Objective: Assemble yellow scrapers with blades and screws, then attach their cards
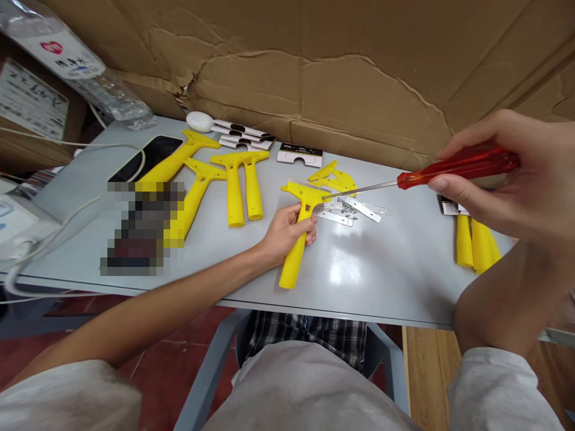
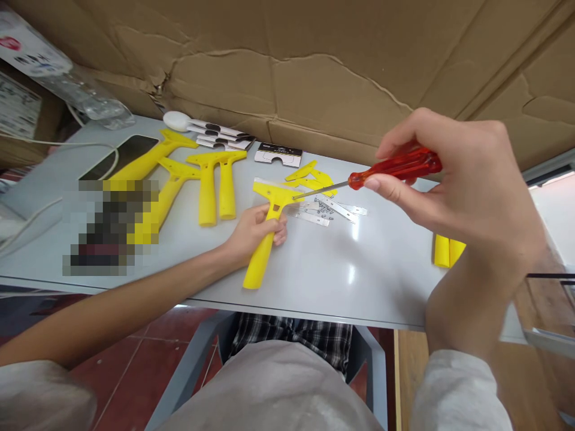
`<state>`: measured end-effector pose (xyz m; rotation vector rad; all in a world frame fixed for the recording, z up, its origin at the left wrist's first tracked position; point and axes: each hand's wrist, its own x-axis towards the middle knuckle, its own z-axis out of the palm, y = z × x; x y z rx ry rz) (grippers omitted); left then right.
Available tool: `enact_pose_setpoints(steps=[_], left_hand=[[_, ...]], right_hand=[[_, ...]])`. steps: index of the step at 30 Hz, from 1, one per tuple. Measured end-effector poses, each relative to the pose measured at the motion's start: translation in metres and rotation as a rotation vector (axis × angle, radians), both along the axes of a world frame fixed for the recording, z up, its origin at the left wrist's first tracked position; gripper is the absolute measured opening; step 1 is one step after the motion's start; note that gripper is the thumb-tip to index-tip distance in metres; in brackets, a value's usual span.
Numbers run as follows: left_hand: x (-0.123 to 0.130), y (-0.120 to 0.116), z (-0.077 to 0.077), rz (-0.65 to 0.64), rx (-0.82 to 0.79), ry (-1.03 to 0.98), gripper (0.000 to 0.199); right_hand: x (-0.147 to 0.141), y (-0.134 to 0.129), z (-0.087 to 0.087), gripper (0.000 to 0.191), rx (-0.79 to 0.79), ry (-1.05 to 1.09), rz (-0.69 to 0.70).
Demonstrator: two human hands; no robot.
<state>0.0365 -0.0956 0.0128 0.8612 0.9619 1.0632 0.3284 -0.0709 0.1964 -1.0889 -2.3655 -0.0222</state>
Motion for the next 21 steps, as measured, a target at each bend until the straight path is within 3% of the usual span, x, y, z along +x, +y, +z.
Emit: enact_pose_setpoints(steps=[3,6,13,16,21], left_hand=[[-0.0001,0.0003,0.0005,-0.008,0.002,0.003,0.031],[0.0,0.0003,0.0011,-0.01,0.003,0.006,0.029],[-0.0002,0.0006,-0.0008,-0.005,0.007,0.004,0.031],[-0.0005,0.0009,-0.0016,-0.004,0.009,0.004,0.032],[0.0002,0.0008,-0.0009,-0.006,0.003,-0.002,0.035]], right_hand=[[0.0022,-0.0002,-0.0005,0.032,-0.067,0.059,0.115],[0.0031,-0.0044,-0.0004,0.034,-0.105,0.088,0.094],[-0.001,-0.0047,0.0005,0.022,0.016,0.033,0.058],[-0.0038,-0.0038,0.0018,0.006,0.01,-0.023,0.018],[-0.0048,-0.0045,0.0033,0.01,-0.054,-0.023,0.071]])
